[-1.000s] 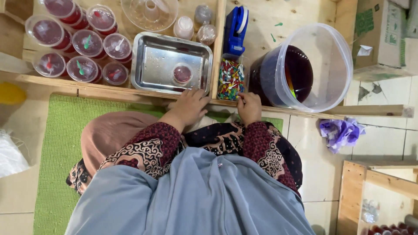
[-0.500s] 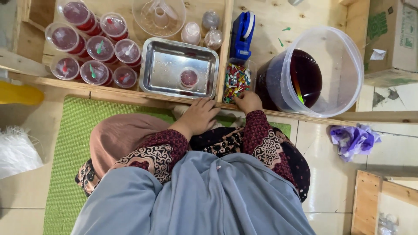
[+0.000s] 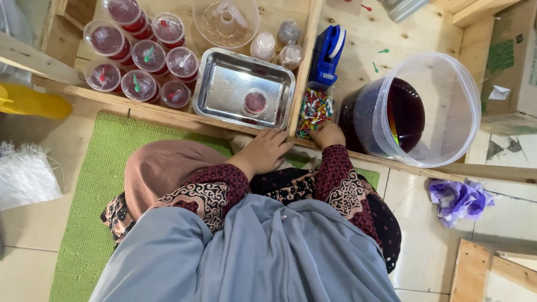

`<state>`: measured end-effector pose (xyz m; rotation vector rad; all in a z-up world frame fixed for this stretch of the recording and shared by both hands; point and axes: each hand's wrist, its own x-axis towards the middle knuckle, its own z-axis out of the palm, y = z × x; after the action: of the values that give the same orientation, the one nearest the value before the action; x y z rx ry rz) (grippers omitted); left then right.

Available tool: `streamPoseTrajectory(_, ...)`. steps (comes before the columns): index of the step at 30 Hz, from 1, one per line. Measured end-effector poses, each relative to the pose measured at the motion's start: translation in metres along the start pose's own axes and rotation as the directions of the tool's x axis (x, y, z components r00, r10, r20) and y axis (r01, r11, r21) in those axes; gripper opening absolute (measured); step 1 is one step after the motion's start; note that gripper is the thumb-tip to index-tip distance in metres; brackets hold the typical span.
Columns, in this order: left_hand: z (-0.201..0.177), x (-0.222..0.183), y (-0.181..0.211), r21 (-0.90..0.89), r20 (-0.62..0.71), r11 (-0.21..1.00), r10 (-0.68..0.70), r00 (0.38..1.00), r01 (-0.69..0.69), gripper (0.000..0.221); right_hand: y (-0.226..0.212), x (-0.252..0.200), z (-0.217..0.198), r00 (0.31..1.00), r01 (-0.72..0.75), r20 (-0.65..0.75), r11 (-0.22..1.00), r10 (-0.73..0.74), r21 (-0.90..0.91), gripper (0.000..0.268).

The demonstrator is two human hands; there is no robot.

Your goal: The person prepares gelatin cups by handling small plastic containers, pouring liquid into a cup using a measuring spoon, and placing objects into a metal tray.

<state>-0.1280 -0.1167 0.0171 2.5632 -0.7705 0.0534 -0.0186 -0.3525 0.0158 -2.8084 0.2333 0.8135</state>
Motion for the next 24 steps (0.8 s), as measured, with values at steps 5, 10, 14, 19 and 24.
streamPoseTrajectory(5,0.008,0.0,0.0,0.03,0.018,1.0,-0.008,1.0,0.008,0.045,0.015,0.017,0.014,0.999,0.009,-0.034,1.0,-0.01,-0.029,0.033)
streamPoseTrajectory(10,-0.008,-0.011,0.001,0.025,0.021,1.0,-0.006,1.0,0.005,0.038,0.028,0.021,0.024,0.991,0.036,-0.131,0.996,-0.026,0.078,0.026)
streamPoseTrajectory(14,-0.053,-0.025,0.0,-0.111,-0.052,0.986,-0.129,0.99,0.123,0.04,0.034,0.015,0.033,0.925,0.177,-0.37,0.96,-0.087,0.215,0.017)
streamPoseTrajectory(19,-0.066,-0.03,-0.02,-0.284,-0.054,0.933,-0.244,0.968,0.219,0.039,0.014,-0.002,0.02,0.886,0.291,-0.455,0.867,-0.085,0.405,0.028)
streamPoseTrajectory(24,-0.068,-0.008,-0.022,-0.4,-0.015,0.876,-0.299,0.954,0.269,0.034,0.01,0.011,0.028,0.854,0.366,-0.521,0.69,0.018,0.625,0.039)
